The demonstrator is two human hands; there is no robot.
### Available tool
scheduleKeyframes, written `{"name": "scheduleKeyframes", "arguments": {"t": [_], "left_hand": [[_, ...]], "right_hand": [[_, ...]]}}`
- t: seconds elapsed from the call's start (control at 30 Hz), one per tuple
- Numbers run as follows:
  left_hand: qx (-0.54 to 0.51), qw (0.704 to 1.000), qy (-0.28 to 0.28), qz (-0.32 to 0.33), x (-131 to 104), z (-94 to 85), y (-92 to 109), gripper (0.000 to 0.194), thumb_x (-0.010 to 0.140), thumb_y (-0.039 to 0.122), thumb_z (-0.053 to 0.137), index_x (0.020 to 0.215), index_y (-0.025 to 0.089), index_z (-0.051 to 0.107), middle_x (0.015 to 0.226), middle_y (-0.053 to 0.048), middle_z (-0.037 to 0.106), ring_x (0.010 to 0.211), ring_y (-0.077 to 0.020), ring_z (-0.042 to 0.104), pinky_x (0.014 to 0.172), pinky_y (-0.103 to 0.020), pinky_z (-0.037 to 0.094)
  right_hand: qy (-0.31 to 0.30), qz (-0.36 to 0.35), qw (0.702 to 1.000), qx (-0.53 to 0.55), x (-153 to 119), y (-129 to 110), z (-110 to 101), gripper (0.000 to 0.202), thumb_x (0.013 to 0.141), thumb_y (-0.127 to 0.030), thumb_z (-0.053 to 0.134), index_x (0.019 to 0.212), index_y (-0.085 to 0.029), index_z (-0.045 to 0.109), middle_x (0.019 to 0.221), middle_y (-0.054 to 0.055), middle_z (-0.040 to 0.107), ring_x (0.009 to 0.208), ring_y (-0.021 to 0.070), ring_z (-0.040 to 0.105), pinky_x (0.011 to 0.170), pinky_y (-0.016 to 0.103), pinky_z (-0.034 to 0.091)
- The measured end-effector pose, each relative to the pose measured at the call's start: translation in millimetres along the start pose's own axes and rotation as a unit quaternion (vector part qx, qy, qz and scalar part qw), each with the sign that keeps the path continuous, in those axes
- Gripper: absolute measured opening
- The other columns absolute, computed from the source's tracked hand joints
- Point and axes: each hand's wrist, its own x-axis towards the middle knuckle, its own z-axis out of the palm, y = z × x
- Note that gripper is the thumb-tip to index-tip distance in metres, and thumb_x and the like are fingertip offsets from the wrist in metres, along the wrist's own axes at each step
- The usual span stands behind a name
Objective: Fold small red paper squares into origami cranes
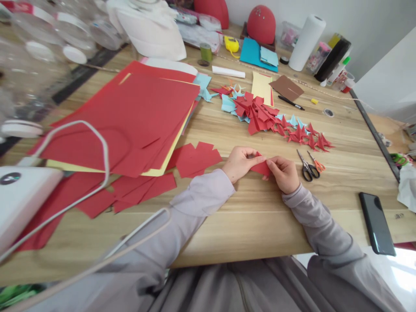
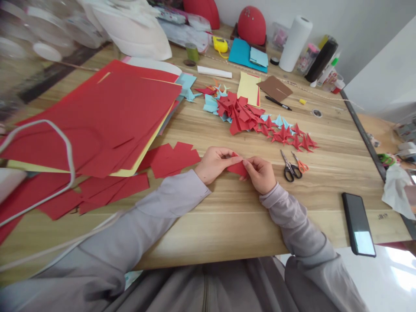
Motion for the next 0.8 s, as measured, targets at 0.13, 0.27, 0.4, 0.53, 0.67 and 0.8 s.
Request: {"name": "scheduleKeyframes", "arguments": {"t": [0.13, 0.27, 0.4, 0.53, 0.67, 0.8], "left_hand": [[0.008, 1.000, -0.001, 0.010, -0.1, 0.0, 0.1, 0.030, 0.062, 0.040, 0.073, 0.060, 0.012, 0.064, 0.052, 0.002, 0.055, 0.049, -0.0073, 0.044, 0.050, -0.022, 0.033], [0.020, 1.000, -0.001, 0.018, -0.9, 0.3, 0.6, 0.029, 0.062, 0.040, 0.073, 0.060, 0.012, 0.064, 0.051, 0.003, 0.053, 0.049, -0.0071, 0.042, 0.050, -0.022, 0.032], [0.025, 0.999, 0.009, 0.035, -2.2, 1.2, 1.5, 0.030, 0.062, 0.041, 0.073, 0.062, 0.012, 0.066, 0.052, 0.002, 0.054, 0.049, -0.0072, 0.042, 0.049, -0.022, 0.032], [0.013, 0.999, 0.010, 0.050, -2.7, 2.6, 2.6, 0.029, 0.058, 0.040, 0.077, 0.067, 0.013, 0.069, 0.058, 0.000, 0.059, 0.055, -0.0087, 0.046, 0.053, -0.023, 0.036], [0.004, 0.997, 0.009, 0.071, -1.8, 2.5, 2.8, 0.028, 0.060, 0.040, 0.076, 0.064, 0.014, 0.070, 0.066, -0.002, 0.064, 0.063, -0.0117, 0.053, 0.060, -0.025, 0.040], [0.008, 0.996, -0.008, 0.088, -1.1, 0.7, 2.5, 0.025, 0.063, 0.040, 0.075, 0.065, 0.015, 0.072, 0.069, -0.003, 0.064, 0.066, -0.0128, 0.055, 0.063, -0.026, 0.041]], "right_hand": [[-0.008, -0.015, 1.000, -0.001, -0.8, 1.1, 0.4, 0.033, 0.074, -0.049, 0.064, 0.074, -0.016, 0.059, 0.050, -0.002, 0.062, 0.042, 0.0129, 0.061, 0.041, 0.023, 0.051], [-0.013, -0.025, 0.999, -0.020, -1.1, 2.7, -0.2, 0.032, 0.076, -0.049, 0.062, 0.074, -0.017, 0.058, 0.050, -0.002, 0.062, 0.042, 0.0127, 0.061, 0.042, 0.023, 0.051], [0.001, -0.063, 0.996, -0.070, -2.3, 4.0, -1.8, 0.028, 0.081, -0.045, 0.058, 0.077, -0.018, 0.059, 0.051, -0.002, 0.062, 0.043, 0.0131, 0.061, 0.043, 0.023, 0.050], [0.033, -0.148, 0.968, -0.198, -4.8, 2.1, -5.1, 0.020, 0.086, -0.035, 0.052, 0.082, -0.018, 0.061, 0.059, 0.001, 0.065, 0.049, 0.0137, 0.063, 0.047, 0.024, 0.050], [0.057, -0.246, 0.909, -0.330, -6.6, -0.5, -7.8, 0.015, 0.087, -0.025, 0.050, 0.083, -0.018, 0.063, 0.061, 0.002, 0.067, 0.054, 0.0134, 0.063, 0.055, 0.023, 0.050], [0.068, -0.295, 0.877, -0.374, -7.1, -0.2, -8.5, 0.015, 0.087, -0.021, 0.048, 0.085, -0.019, 0.064, 0.062, 0.002, 0.068, 0.056, 0.0132, 0.064, 0.056, 0.022, 0.050]]}}
